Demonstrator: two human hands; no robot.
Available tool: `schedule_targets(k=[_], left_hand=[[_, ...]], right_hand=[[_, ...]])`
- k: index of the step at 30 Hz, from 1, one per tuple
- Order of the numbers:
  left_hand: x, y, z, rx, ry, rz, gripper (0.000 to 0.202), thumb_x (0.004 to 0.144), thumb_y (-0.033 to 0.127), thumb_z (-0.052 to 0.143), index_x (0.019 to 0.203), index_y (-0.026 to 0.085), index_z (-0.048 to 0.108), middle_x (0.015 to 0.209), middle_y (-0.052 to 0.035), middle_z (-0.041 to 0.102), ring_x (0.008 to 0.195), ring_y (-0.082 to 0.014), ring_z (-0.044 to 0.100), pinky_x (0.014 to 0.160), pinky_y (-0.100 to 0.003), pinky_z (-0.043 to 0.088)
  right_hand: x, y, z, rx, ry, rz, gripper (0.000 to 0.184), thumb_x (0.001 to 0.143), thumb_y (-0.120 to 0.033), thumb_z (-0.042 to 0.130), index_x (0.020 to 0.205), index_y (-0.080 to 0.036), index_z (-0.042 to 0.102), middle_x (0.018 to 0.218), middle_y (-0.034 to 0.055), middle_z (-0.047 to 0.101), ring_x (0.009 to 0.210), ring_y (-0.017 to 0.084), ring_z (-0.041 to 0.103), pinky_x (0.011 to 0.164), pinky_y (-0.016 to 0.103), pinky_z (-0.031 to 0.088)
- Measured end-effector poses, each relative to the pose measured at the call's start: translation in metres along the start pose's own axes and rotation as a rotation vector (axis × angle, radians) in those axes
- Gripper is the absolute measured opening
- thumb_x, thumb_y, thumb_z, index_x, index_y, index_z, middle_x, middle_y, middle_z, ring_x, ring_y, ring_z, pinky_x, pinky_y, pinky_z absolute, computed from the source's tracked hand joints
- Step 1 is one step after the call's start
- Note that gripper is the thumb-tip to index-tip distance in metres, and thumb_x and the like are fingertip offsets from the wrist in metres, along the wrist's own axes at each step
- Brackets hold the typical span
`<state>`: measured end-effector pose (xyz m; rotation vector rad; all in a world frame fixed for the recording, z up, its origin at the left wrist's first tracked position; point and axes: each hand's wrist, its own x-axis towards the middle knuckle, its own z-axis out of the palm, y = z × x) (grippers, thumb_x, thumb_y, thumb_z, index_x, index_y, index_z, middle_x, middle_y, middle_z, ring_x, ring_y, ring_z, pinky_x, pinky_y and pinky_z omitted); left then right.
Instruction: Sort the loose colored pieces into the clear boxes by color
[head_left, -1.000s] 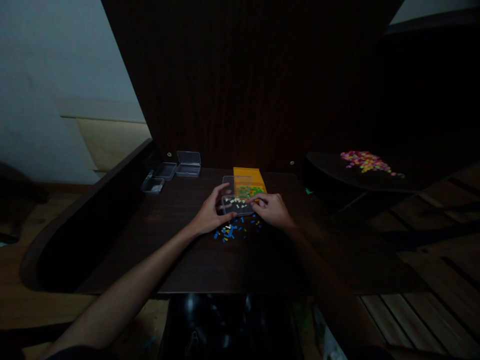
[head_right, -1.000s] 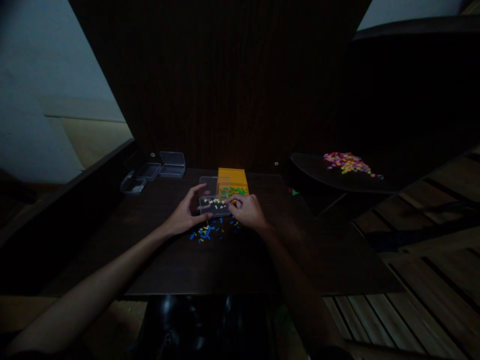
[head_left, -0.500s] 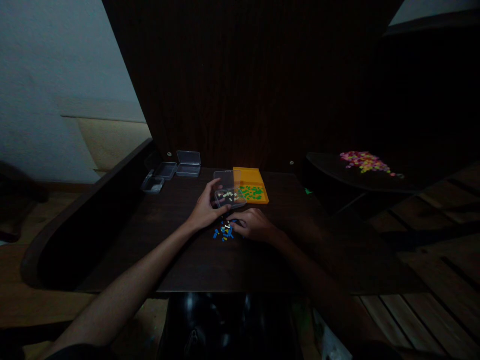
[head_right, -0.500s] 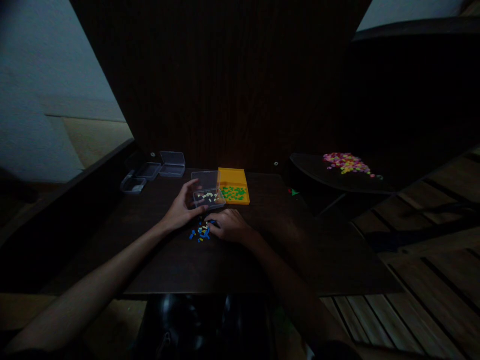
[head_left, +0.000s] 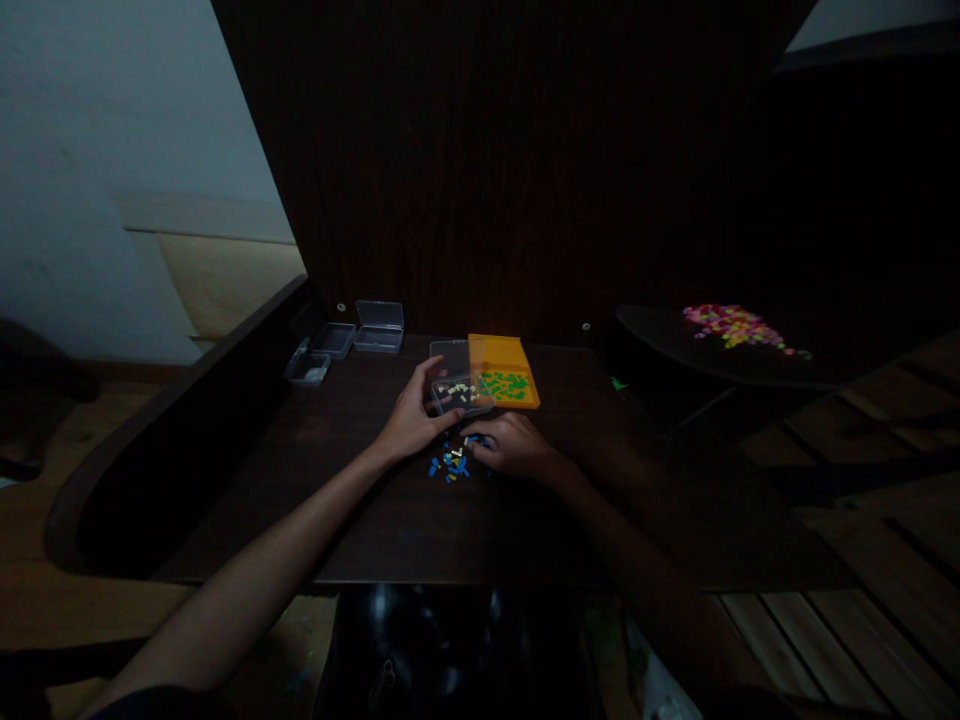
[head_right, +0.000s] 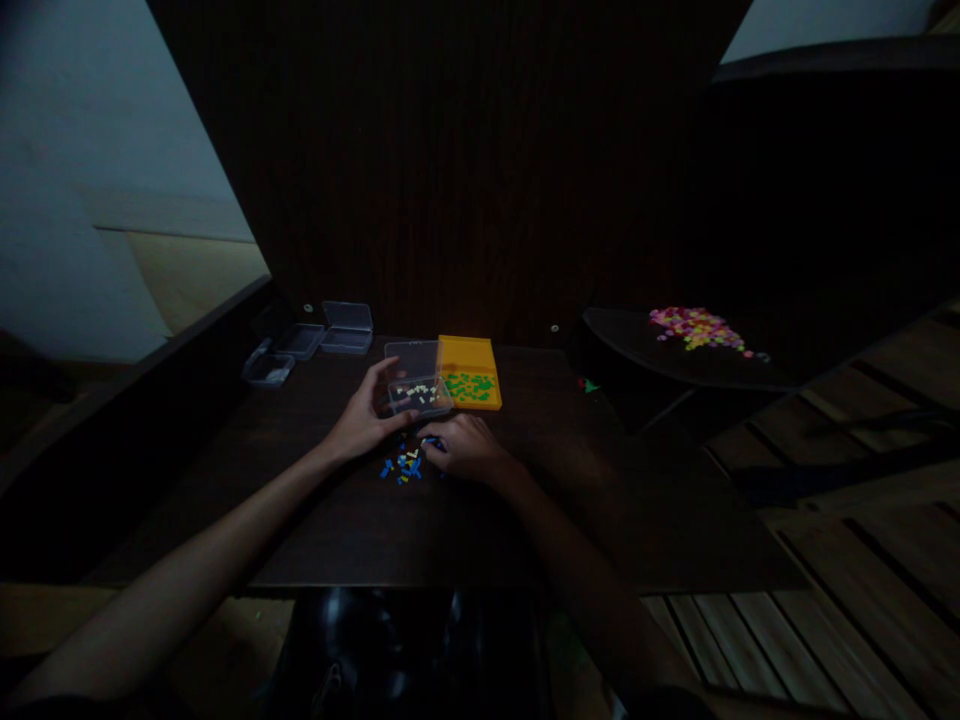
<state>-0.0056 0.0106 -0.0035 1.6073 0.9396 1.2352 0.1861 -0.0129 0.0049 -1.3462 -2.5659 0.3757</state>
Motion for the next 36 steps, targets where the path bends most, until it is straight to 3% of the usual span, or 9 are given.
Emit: schedule_targets(k=[10, 19, 25, 30, 36], left_hand=[[-0.0002, -0.0052, 0.0005, -0.015, -0.006, 0.0, 0.083, 0.065, 0.026, 0.078, 0.136, 0.024, 0.036, 0.129, -0.013, 0.048, 0.124, -0.0309, 0.048, 0.098, -0.051, 0.049], [-0.0007, -0.0028, -0.0001, 0.019, -0.009, -0.005, 0.081, 0.067, 0.027, 0.078, 0.136, 0.023, 0.036, 0.13, -0.013, 0.049, 0.125, -0.0308, 0.048, 0.098, -0.052, 0.049], [-0.0005, -0.0066, -0.0005, 0.005, -0.011, 0.011, 0.082, 0.067, 0.025, 0.077, 0.137, 0.025, 0.036, 0.128, -0.0126, 0.05, 0.123, -0.0304, 0.05, 0.098, -0.051, 0.05], [-0.001, -0.0044, 0.0004, -0.002, -0.011, -0.008, 0.082, 0.066, 0.025, 0.078, 0.136, 0.024, 0.036, 0.129, -0.0128, 0.049, 0.125, -0.0319, 0.048, 0.098, -0.054, 0.048], [-0.0003, -0.006, 0.0008, -0.018, -0.02, -0.001, 0.081, 0.066, 0.026, 0.078, 0.135, 0.024, 0.036, 0.129, -0.0126, 0.048, 0.126, -0.0311, 0.047, 0.098, -0.052, 0.049]], right_hand=[[0.001, -0.0004, 0.0043, -0.041, -0.028, 0.021, 0.02, 0.083, -0.028, 0.058, 0.097, -0.025, 0.072, 0.081, 0.0021, 0.068, 0.074, 0.016, 0.06, 0.067, 0.025, 0.038], [-0.0025, -0.005, 0.001, -0.098, -0.049, 0.089, 0.024, 0.083, -0.032, 0.058, 0.105, -0.025, 0.067, 0.099, 0.0062, 0.068, 0.089, 0.02, 0.06, 0.077, 0.029, 0.039], [-0.0038, -0.0047, -0.0015, -0.121, -0.077, 0.124, 0.019, 0.082, -0.03, 0.058, 0.098, -0.024, 0.068, 0.097, 0.007, 0.067, 0.091, 0.021, 0.058, 0.078, 0.03, 0.038], [-0.0044, -0.0047, -0.001, -0.137, -0.088, 0.129, 0.024, 0.082, -0.029, 0.058, 0.104, -0.025, 0.068, 0.099, 0.0077, 0.067, 0.093, 0.022, 0.058, 0.079, 0.031, 0.038], [-0.0023, -0.0013, 0.004, -0.158, -0.095, 0.079, 0.021, 0.087, -0.031, 0.052, 0.101, -0.024, 0.067, 0.095, 0.007, 0.067, 0.087, 0.021, 0.059, 0.073, 0.029, 0.037]])
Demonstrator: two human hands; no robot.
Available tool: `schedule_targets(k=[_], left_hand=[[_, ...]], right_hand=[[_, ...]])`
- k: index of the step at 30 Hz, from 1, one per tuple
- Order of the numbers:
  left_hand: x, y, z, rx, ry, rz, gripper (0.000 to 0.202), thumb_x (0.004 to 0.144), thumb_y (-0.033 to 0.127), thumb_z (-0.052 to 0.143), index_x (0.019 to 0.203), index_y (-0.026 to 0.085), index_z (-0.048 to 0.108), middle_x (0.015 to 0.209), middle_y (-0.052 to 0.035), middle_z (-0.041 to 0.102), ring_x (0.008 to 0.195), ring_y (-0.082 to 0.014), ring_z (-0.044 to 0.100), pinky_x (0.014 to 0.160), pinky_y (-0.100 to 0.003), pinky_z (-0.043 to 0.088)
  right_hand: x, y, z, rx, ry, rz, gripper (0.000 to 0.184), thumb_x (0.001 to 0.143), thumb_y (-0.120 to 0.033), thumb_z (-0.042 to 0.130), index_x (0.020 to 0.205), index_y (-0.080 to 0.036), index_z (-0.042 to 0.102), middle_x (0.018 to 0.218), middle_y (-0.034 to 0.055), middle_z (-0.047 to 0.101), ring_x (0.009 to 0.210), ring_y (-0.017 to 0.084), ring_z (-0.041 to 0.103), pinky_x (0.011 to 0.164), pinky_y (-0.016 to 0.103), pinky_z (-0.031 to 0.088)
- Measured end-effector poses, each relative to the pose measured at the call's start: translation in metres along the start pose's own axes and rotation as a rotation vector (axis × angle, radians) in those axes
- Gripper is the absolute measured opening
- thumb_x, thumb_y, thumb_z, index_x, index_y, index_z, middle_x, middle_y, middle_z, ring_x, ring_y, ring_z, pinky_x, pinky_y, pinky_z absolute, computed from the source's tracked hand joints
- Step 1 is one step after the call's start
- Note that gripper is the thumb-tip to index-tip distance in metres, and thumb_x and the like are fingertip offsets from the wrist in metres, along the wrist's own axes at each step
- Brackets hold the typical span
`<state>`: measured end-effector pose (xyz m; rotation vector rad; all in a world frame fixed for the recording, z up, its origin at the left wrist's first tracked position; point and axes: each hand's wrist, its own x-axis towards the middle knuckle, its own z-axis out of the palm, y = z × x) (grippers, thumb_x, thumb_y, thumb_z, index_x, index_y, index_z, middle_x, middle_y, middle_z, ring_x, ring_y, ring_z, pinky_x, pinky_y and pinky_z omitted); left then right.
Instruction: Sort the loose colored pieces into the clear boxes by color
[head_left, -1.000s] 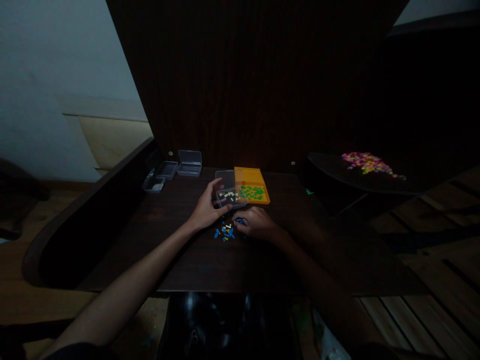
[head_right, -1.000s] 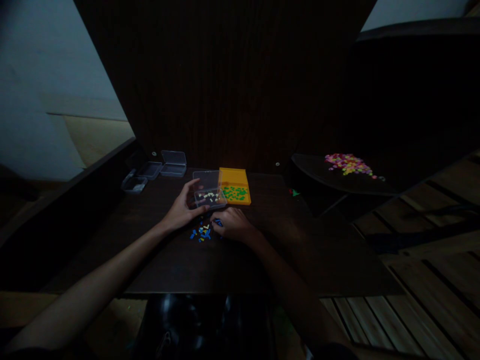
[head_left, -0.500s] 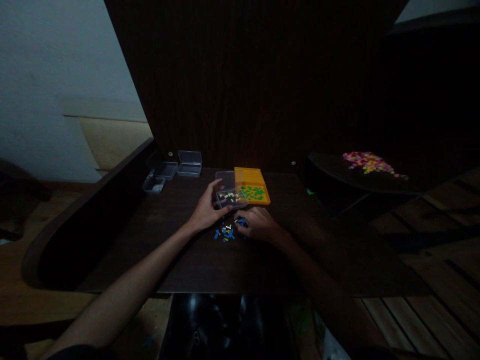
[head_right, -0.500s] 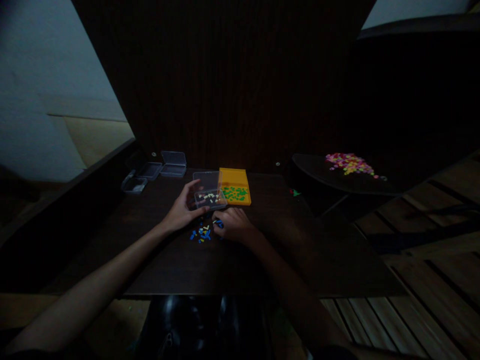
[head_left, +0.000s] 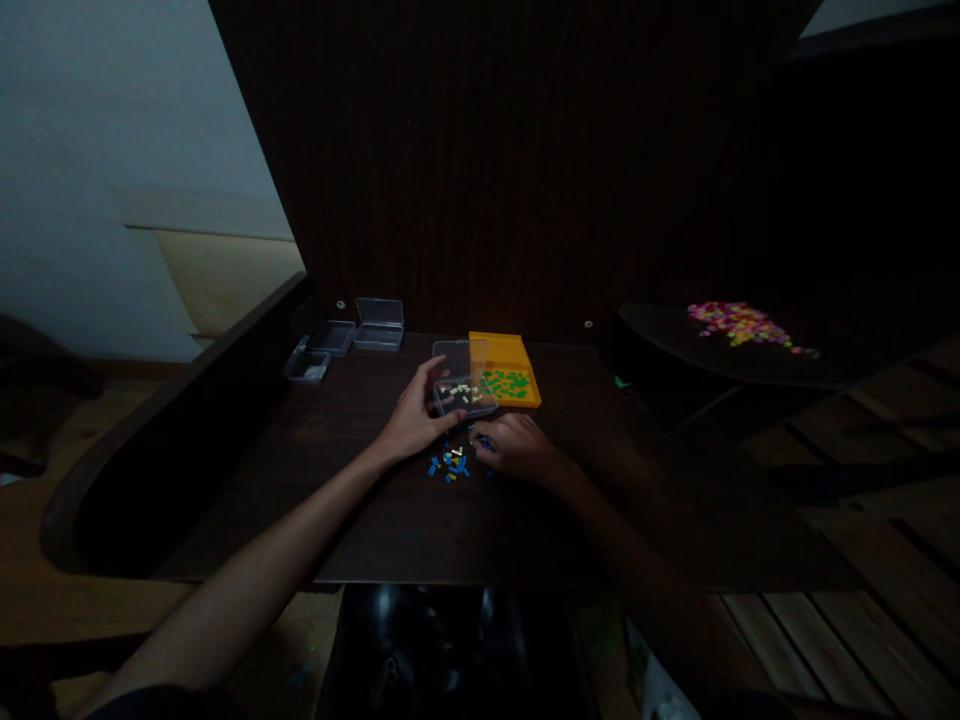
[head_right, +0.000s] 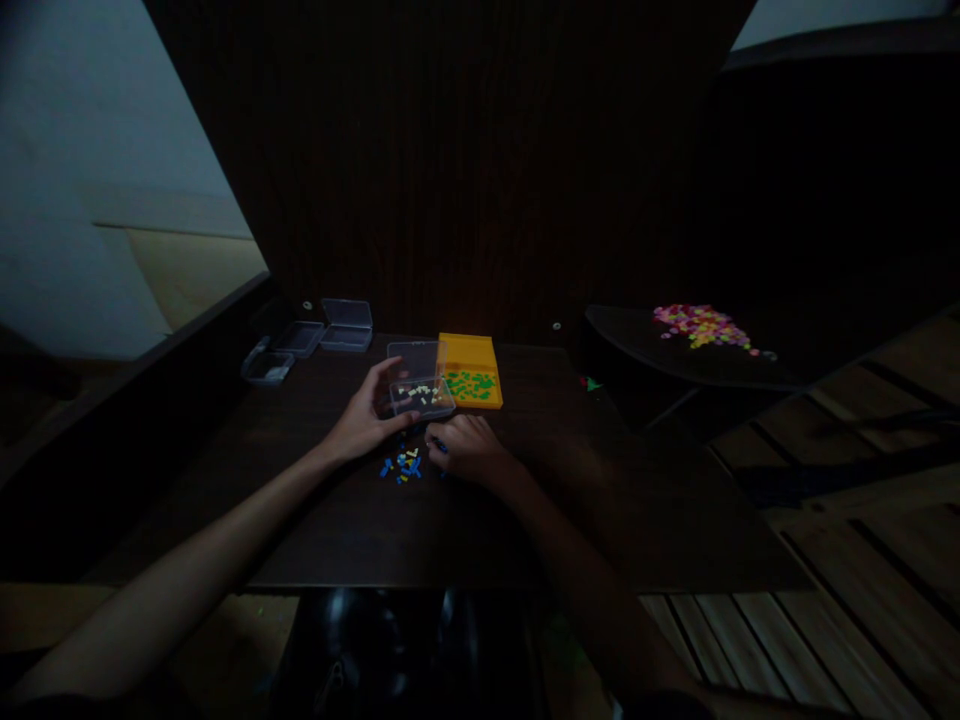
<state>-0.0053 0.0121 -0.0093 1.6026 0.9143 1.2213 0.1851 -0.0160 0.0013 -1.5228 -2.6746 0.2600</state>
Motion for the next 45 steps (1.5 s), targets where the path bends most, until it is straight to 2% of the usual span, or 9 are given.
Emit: schedule_targets(k=[9, 15, 19, 23, 28, 32, 36, 40, 45], left_hand=[[0.0, -0.003, -0.001, 0.004, -0.005, 0.015, 0.081, 0.067, 0.027, 0.078, 0.136, 0.024, 0.036, 0.128, -0.0125, 0.049, 0.125, -0.0305, 0.047, 0.098, -0.051, 0.05], [-0.001, -0.001, 0.0, 0.015, -0.01, 0.012, 0.079, 0.067, 0.026, 0.078, 0.135, 0.023, 0.036, 0.129, -0.0128, 0.048, 0.125, -0.0303, 0.048, 0.098, -0.051, 0.05], [-0.002, 0.002, 0.0, 0.021, -0.01, 0.0, 0.08, 0.068, 0.025, 0.077, 0.136, 0.023, 0.035, 0.129, -0.013, 0.049, 0.125, -0.0304, 0.048, 0.098, -0.05, 0.05], [-0.002, 0.002, 0.0, 0.025, -0.009, 0.003, 0.081, 0.067, 0.026, 0.078, 0.136, 0.023, 0.036, 0.128, -0.0132, 0.049, 0.122, -0.0306, 0.05, 0.097, -0.051, 0.05], [-0.001, -0.002, -0.001, 0.017, -0.005, 0.011, 0.08, 0.067, 0.025, 0.078, 0.136, 0.024, 0.036, 0.128, -0.0127, 0.049, 0.126, -0.0307, 0.048, 0.097, -0.05, 0.05], [-0.001, -0.003, 0.0, 0.014, -0.007, 0.005, 0.078, 0.068, 0.023, 0.077, 0.135, 0.024, 0.036, 0.128, -0.0123, 0.049, 0.128, -0.0306, 0.046, 0.098, -0.05, 0.05], [0.0, -0.002, 0.0, 0.006, -0.003, 0.001, 0.079, 0.066, 0.021, 0.076, 0.134, 0.023, 0.036, 0.128, -0.0128, 0.049, 0.126, -0.0305, 0.048, 0.099, -0.051, 0.049], [-0.001, -0.001, 0.001, 0.008, -0.003, -0.003, 0.079, 0.067, 0.023, 0.077, 0.135, 0.023, 0.036, 0.129, -0.0133, 0.049, 0.124, -0.0302, 0.05, 0.098, -0.051, 0.049], [-0.001, -0.001, 0.002, 0.022, -0.017, -0.011, 0.08, 0.067, 0.024, 0.077, 0.136, 0.022, 0.036, 0.129, -0.0138, 0.049, 0.125, -0.0305, 0.049, 0.098, -0.052, 0.05]], right_hand=[[0.001, -0.003, -0.003, 0.115, 0.1, -0.09, 0.015, 0.087, -0.026, 0.054, 0.096, -0.021, 0.065, 0.078, 0.0016, 0.066, 0.07, 0.014, 0.056, 0.063, 0.025, 0.032], [0.0, -0.001, 0.004, 0.017, 0.046, -0.026, 0.02, 0.088, -0.03, 0.053, 0.101, -0.023, 0.066, 0.092, 0.0067, 0.067, 0.084, 0.02, 0.06, 0.073, 0.028, 0.036], [0.001, 0.001, 0.005, 0.027, 0.03, -0.047, 0.026, 0.089, -0.033, 0.053, 0.11, -0.025, 0.067, 0.1, 0.0072, 0.068, 0.091, 0.021, 0.061, 0.076, 0.03, 0.038], [0.003, 0.002, 0.006, 0.03, 0.023, -0.069, 0.024, 0.091, -0.032, 0.051, 0.105, -0.025, 0.069, 0.097, 0.0071, 0.068, 0.088, 0.02, 0.061, 0.075, 0.028, 0.038], [0.004, 0.001, 0.007, 0.085, 0.116, -0.125, 0.018, 0.091, -0.027, 0.052, 0.098, -0.021, 0.067, 0.087, 0.0047, 0.068, 0.074, 0.015, 0.059, 0.064, 0.025, 0.034], [0.004, 0.0, 0.005, 0.262, 0.234, -0.19, 0.011, 0.088, -0.022, 0.054, 0.089, -0.019, 0.065, 0.066, -0.0016, 0.058, 0.057, 0.011, 0.048, 0.057, 0.024, 0.03], [0.004, 0.001, 0.0, 0.631, 0.274, -0.181, 0.013, 0.087, -0.029, 0.055, 0.085, -0.017, 0.061, 0.059, -0.0053, 0.047, 0.05, 0.008, 0.04, 0.05, 0.022, 0.029], [0.003, 0.004, -0.009, 1.005, 0.303, -0.086, 0.023, 0.084, -0.04, 0.058, 0.086, -0.017, 0.059, 0.064, -0.004, 0.051, 0.048, 0.007, 0.042, 0.045, 0.02, 0.03], [0.003, 0.01, -0.015, 1.226, 0.382, -0.018, 0.032, 0.08, -0.05, 0.061, 0.088, -0.019, 0.055, 0.062, -0.0038, 0.057, 0.036, 0.005, 0.035, 0.037, 0.021, 0.027]])
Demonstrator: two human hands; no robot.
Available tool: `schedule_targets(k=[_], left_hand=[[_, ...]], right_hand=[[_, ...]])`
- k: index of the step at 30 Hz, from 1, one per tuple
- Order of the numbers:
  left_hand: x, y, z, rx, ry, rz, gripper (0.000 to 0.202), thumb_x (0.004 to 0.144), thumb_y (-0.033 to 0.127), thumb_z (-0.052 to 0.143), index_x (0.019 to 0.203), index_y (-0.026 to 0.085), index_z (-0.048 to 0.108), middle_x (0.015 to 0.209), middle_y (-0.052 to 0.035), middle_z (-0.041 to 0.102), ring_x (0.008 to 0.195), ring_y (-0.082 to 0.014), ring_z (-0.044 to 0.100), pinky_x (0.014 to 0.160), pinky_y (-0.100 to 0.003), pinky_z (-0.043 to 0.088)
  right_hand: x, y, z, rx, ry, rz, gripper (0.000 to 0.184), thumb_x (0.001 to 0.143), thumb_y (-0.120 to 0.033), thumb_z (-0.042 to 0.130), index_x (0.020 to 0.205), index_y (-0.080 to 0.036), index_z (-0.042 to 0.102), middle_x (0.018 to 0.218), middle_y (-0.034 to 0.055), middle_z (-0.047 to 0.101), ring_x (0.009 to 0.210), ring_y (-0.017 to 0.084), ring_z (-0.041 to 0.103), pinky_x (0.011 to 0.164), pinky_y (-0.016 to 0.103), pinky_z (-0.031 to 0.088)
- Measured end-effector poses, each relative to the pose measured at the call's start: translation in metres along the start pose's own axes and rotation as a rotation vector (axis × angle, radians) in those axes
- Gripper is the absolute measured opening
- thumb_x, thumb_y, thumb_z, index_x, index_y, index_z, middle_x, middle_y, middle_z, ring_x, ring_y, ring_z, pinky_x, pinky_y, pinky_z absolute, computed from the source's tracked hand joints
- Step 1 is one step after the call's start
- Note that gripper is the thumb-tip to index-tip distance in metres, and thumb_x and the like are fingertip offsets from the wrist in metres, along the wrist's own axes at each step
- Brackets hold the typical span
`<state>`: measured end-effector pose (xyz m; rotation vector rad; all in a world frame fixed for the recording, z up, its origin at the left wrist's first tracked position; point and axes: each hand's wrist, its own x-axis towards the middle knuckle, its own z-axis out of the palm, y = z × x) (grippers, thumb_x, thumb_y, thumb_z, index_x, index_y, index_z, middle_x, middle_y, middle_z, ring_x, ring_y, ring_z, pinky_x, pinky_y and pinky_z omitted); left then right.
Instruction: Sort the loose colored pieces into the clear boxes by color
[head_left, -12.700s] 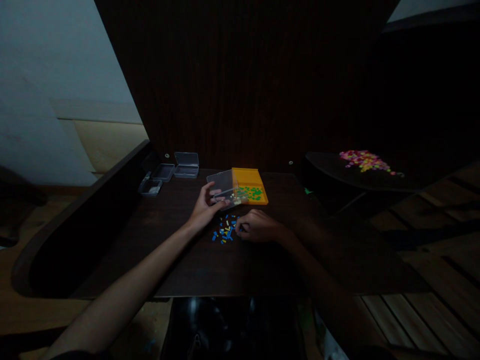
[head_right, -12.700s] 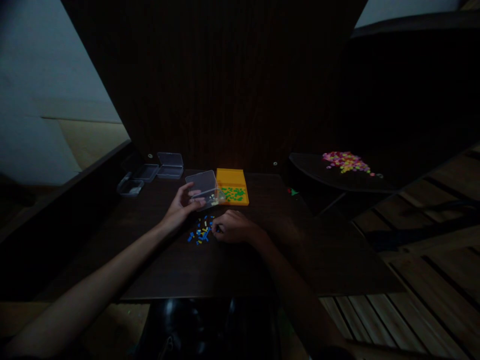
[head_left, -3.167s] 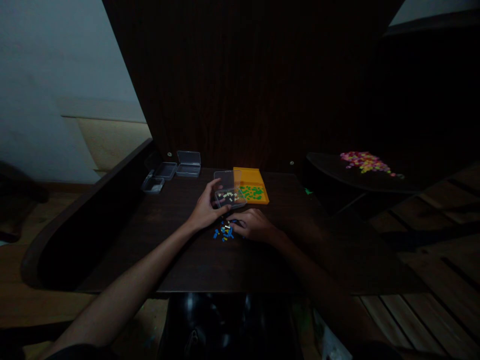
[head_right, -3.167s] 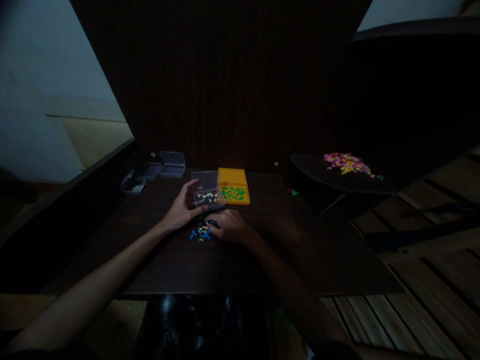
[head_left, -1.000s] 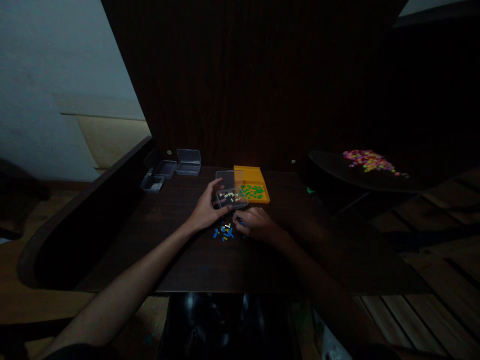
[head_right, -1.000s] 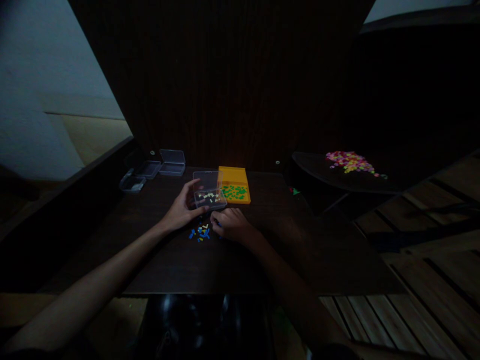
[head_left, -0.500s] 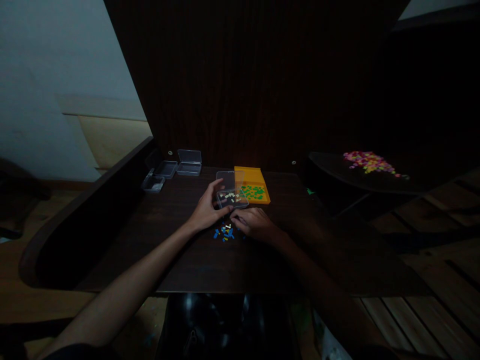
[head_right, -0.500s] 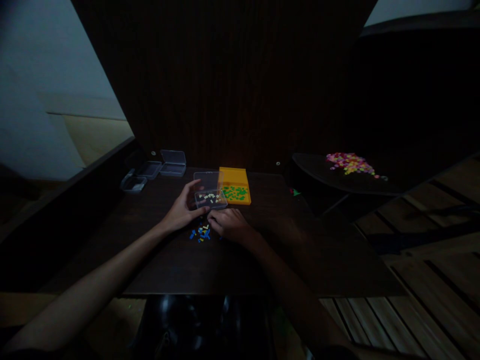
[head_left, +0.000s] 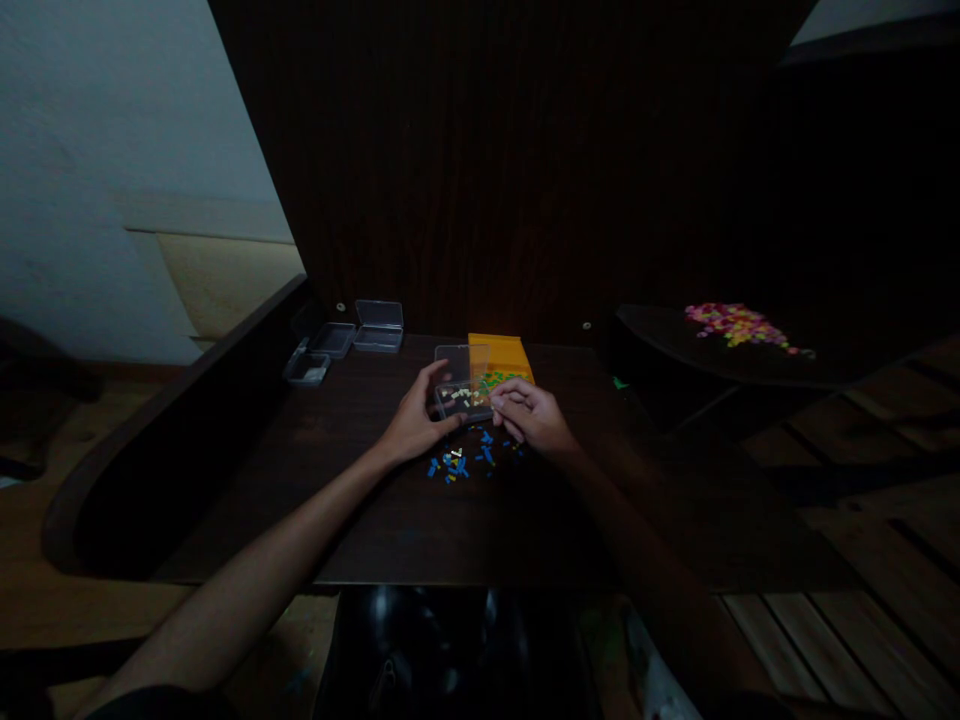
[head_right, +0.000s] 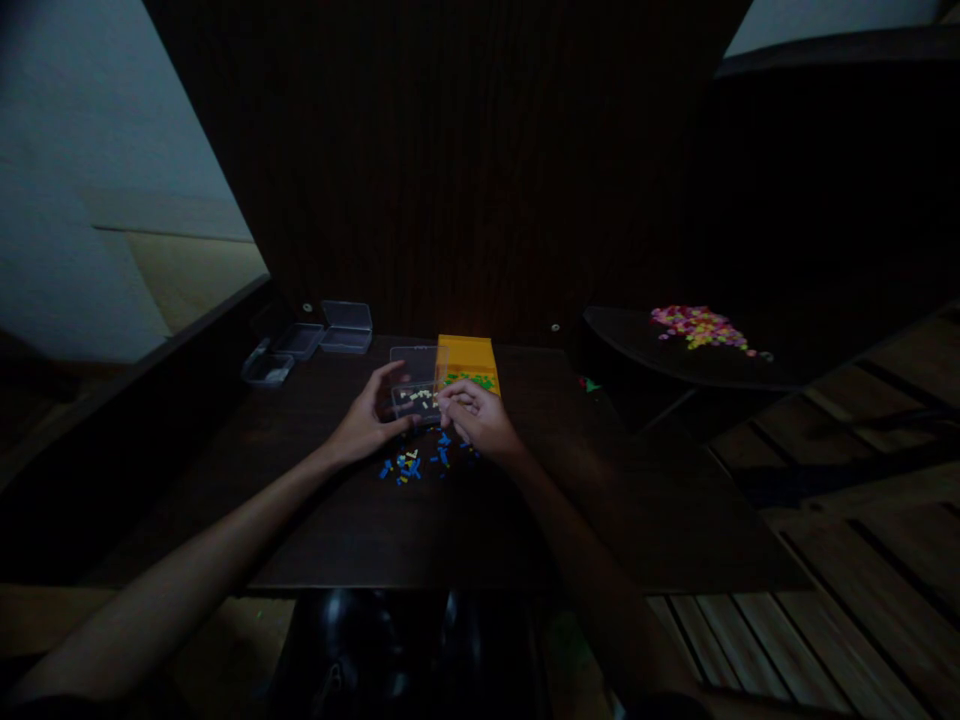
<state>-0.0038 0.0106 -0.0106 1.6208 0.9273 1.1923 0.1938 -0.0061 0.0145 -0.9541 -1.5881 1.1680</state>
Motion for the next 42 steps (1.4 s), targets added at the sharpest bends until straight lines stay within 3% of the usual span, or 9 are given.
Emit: schedule_targets(k=[3, 7, 10, 14, 20, 28, 37, 42], left_hand=[[-0.001, 0.0, 0.001, -0.003, -0.005, -0.001, 0.08, 0.067, 0.024, 0.076, 0.136, 0.021, 0.036, 0.129, -0.014, 0.049, 0.125, -0.0306, 0.048, 0.097, -0.051, 0.05], [-0.004, -0.001, 0.004, -0.014, -0.055, -0.002, 0.079, 0.069, 0.024, 0.076, 0.137, 0.022, 0.035, 0.13, -0.014, 0.048, 0.125, -0.0296, 0.048, 0.098, -0.05, 0.049], [-0.006, -0.001, 0.006, -0.051, -0.117, -0.001, 0.079, 0.069, 0.023, 0.076, 0.137, 0.024, 0.035, 0.132, -0.0141, 0.047, 0.126, -0.0295, 0.048, 0.099, -0.049, 0.049], [-0.009, 0.001, 0.009, -0.056, -0.181, -0.003, 0.079, 0.069, 0.023, 0.076, 0.137, 0.024, 0.036, 0.133, -0.0147, 0.047, 0.124, -0.0295, 0.05, 0.097, -0.048, 0.05], [-0.01, 0.004, 0.01, -0.051, -0.193, 0.012, 0.079, 0.069, 0.023, 0.077, 0.136, 0.023, 0.036, 0.133, -0.0145, 0.048, 0.122, -0.0292, 0.052, 0.096, -0.046, 0.051], [-0.011, 0.002, 0.012, -0.075, -0.204, 0.031, 0.078, 0.07, 0.023, 0.075, 0.137, 0.023, 0.035, 0.134, -0.0147, 0.046, 0.128, -0.0299, 0.047, 0.098, -0.046, 0.051], [-0.012, 0.002, 0.014, -0.053, -0.222, 0.022, 0.08, 0.068, 0.02, 0.076, 0.137, 0.024, 0.037, 0.134, -0.014, 0.048, 0.128, -0.0308, 0.047, 0.097, -0.047, 0.051], [-0.013, 0.002, 0.015, -0.056, -0.226, 0.038, 0.078, 0.068, 0.021, 0.075, 0.137, 0.024, 0.038, 0.133, -0.0139, 0.049, 0.129, -0.0311, 0.045, 0.098, -0.047, 0.05]], right_hand=[[0.002, 0.003, -0.001, -0.037, 0.066, -0.031, 0.032, 0.082, -0.05, 0.058, 0.089, -0.02, 0.056, 0.065, -0.0029, 0.059, 0.037, 0.006, 0.036, 0.037, 0.021, 0.028], [0.004, 0.006, -0.001, -0.318, 0.143, -0.204, 0.021, 0.084, -0.04, 0.059, 0.085, -0.019, 0.063, 0.073, 0.0003, 0.056, 0.058, 0.011, 0.048, 0.052, 0.023, 0.039], [0.003, 0.005, -0.001, -0.528, 0.111, -0.29, 0.017, 0.086, -0.033, 0.057, 0.085, -0.019, 0.066, 0.075, 0.0018, 0.054, 0.063, 0.012, 0.047, 0.057, 0.025, 0.04], [0.001, 0.003, 0.0, -0.642, 0.029, -0.29, 0.017, 0.089, -0.031, 0.054, 0.088, -0.018, 0.065, 0.077, 0.0025, 0.058, 0.06, 0.012, 0.047, 0.058, 0.025, 0.04], [0.0, 0.005, 0.0, -0.679, -0.008, -0.251, 0.017, 0.089, -0.031, 0.053, 0.088, -0.017, 0.063, 0.064, -0.0021, 0.052, 0.057, 0.011, 0.044, 0.059, 0.024, 0.037], [0.001, 0.011, -0.002, -0.69, -0.127, -0.288, 0.012, 0.088, -0.025, 0.056, 0.089, -0.017, 0.064, 0.079, 0.0015, 0.061, 0.065, 0.012, 0.051, 0.066, 0.024, 0.04], [0.002, 0.016, -0.005, -0.674, -0.263, -0.287, 0.011, 0.086, -0.02, 0.059, 0.091, -0.018, 0.068, 0.095, 0.0066, 0.066, 0.089, 0.018, 0.06, 0.081, 0.031, 0.045], [0.003, 0.016, -0.005, -0.669, -0.268, -0.296, 0.011, 0.083, -0.017, 0.06, 0.088, -0.018, 0.07, 0.09, 0.0057, 0.066, 0.083, 0.017, 0.059, 0.076, 0.03, 0.046]])
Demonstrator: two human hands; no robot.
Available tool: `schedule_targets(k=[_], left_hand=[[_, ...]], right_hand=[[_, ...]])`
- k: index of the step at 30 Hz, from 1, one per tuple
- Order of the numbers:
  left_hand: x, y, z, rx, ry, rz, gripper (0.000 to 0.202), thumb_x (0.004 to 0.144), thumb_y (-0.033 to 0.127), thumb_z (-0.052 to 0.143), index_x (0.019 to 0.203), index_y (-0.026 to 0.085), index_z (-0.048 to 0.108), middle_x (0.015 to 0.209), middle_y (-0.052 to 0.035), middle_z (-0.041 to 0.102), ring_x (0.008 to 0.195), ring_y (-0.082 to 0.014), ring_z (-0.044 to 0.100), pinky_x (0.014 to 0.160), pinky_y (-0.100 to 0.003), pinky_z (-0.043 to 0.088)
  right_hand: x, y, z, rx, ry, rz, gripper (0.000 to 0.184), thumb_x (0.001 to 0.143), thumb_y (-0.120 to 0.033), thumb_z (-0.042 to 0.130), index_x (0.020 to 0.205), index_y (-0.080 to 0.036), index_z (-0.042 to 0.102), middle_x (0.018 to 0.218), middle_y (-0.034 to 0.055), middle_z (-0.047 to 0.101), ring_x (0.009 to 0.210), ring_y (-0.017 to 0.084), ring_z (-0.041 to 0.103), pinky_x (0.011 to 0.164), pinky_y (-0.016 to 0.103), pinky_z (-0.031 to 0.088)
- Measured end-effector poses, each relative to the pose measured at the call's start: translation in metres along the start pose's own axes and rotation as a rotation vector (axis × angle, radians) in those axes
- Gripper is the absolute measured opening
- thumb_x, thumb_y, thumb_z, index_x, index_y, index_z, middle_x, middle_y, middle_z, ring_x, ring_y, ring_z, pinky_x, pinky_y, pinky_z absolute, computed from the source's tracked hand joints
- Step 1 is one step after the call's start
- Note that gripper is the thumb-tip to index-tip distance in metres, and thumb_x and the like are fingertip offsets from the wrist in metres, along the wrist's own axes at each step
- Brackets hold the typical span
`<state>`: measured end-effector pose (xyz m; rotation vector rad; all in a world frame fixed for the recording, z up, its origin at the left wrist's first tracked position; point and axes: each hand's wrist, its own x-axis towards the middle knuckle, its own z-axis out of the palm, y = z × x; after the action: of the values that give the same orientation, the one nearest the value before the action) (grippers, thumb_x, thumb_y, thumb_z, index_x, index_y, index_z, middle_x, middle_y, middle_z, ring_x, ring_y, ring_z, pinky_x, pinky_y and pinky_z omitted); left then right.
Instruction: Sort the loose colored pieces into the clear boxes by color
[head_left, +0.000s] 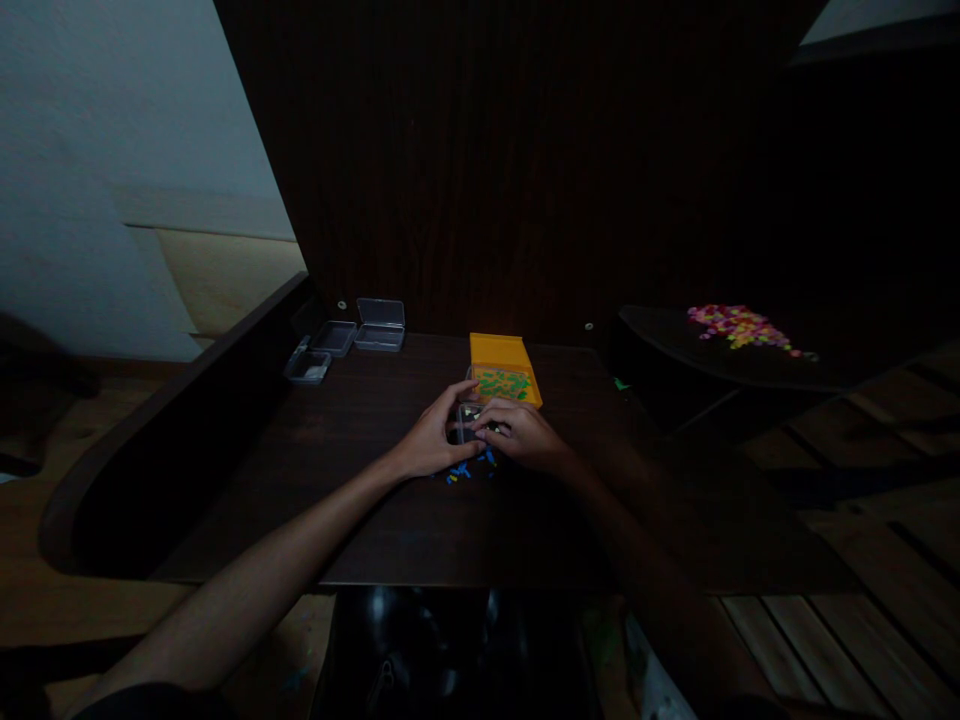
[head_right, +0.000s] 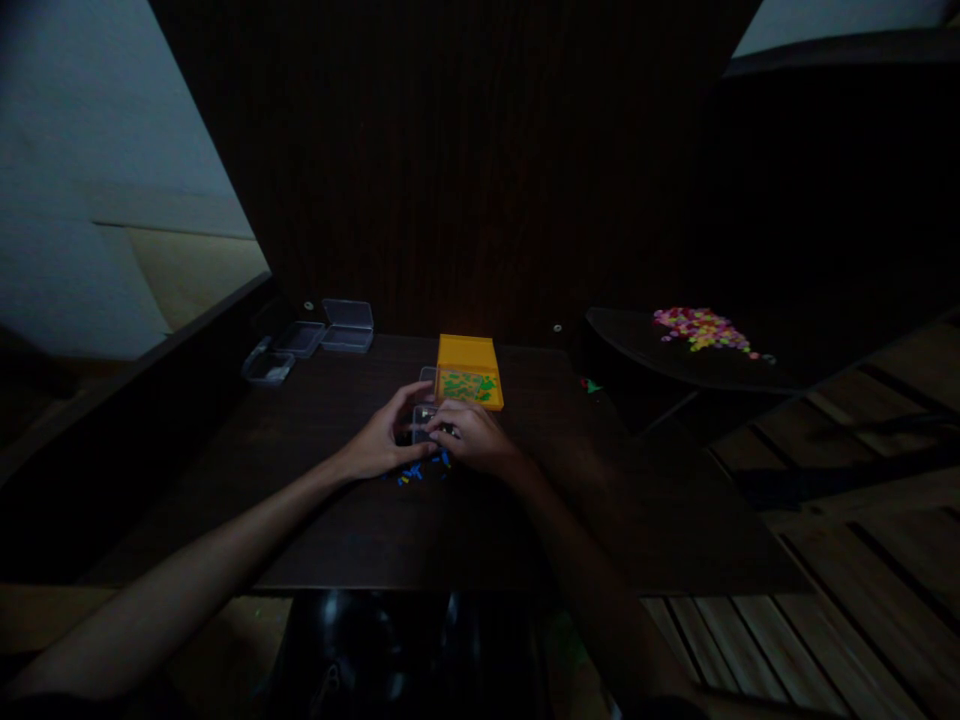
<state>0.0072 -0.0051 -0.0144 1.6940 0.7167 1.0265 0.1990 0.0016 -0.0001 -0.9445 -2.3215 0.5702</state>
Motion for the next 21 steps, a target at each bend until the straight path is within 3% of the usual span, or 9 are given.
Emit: schedule_targets(k=[5, 9, 14, 21], left_hand=[[0.002, 0.003, -0.003, 0.009, 0.028, 0.002, 0.078, 0.069, 0.023, 0.076, 0.136, 0.023, 0.038, 0.133, -0.0143, 0.049, 0.129, -0.0307, 0.046, 0.098, -0.047, 0.05], [0.005, 0.001, -0.008, 0.008, 0.08, 0.007, 0.079, 0.069, 0.023, 0.076, 0.136, 0.022, 0.036, 0.133, -0.0148, 0.048, 0.129, -0.0304, 0.046, 0.099, -0.047, 0.049], [0.008, -0.003, -0.014, 0.029, 0.19, -0.003, 0.078, 0.068, 0.023, 0.076, 0.136, 0.023, 0.036, 0.132, -0.0138, 0.047, 0.128, -0.0303, 0.045, 0.1, -0.049, 0.049], [0.009, -0.002, -0.017, 0.037, 0.244, 0.002, 0.078, 0.069, 0.026, 0.077, 0.136, 0.025, 0.036, 0.13, -0.0117, 0.048, 0.126, -0.0295, 0.047, 0.098, -0.05, 0.05]], right_hand=[[-0.001, -0.008, -0.005, -0.002, 0.133, 0.037, 0.015, 0.081, -0.016, 0.057, 0.089, -0.017, 0.07, 0.081, 0.003, 0.061, 0.063, 0.012, 0.05, 0.058, 0.024, 0.04], [-0.003, -0.015, -0.009, 0.023, 0.201, 0.015, 0.014, 0.079, -0.02, 0.058, 0.087, -0.016, 0.069, 0.074, 0.0012, 0.058, 0.058, 0.01, 0.047, 0.053, 0.022, 0.036], [-0.006, -0.015, -0.002, 0.043, 0.008, 0.094, 0.015, 0.079, -0.024, 0.059, 0.084, -0.017, 0.071, 0.055, -0.0046, 0.051, 0.048, 0.008, 0.04, 0.049, 0.02, 0.032], [-0.003, -0.014, 0.009, -0.164, -0.23, 0.091, 0.025, 0.082, -0.023, 0.061, 0.103, -0.023, 0.073, 0.062, -0.0025, 0.061, 0.055, 0.01, 0.049, 0.058, 0.022, 0.034]])
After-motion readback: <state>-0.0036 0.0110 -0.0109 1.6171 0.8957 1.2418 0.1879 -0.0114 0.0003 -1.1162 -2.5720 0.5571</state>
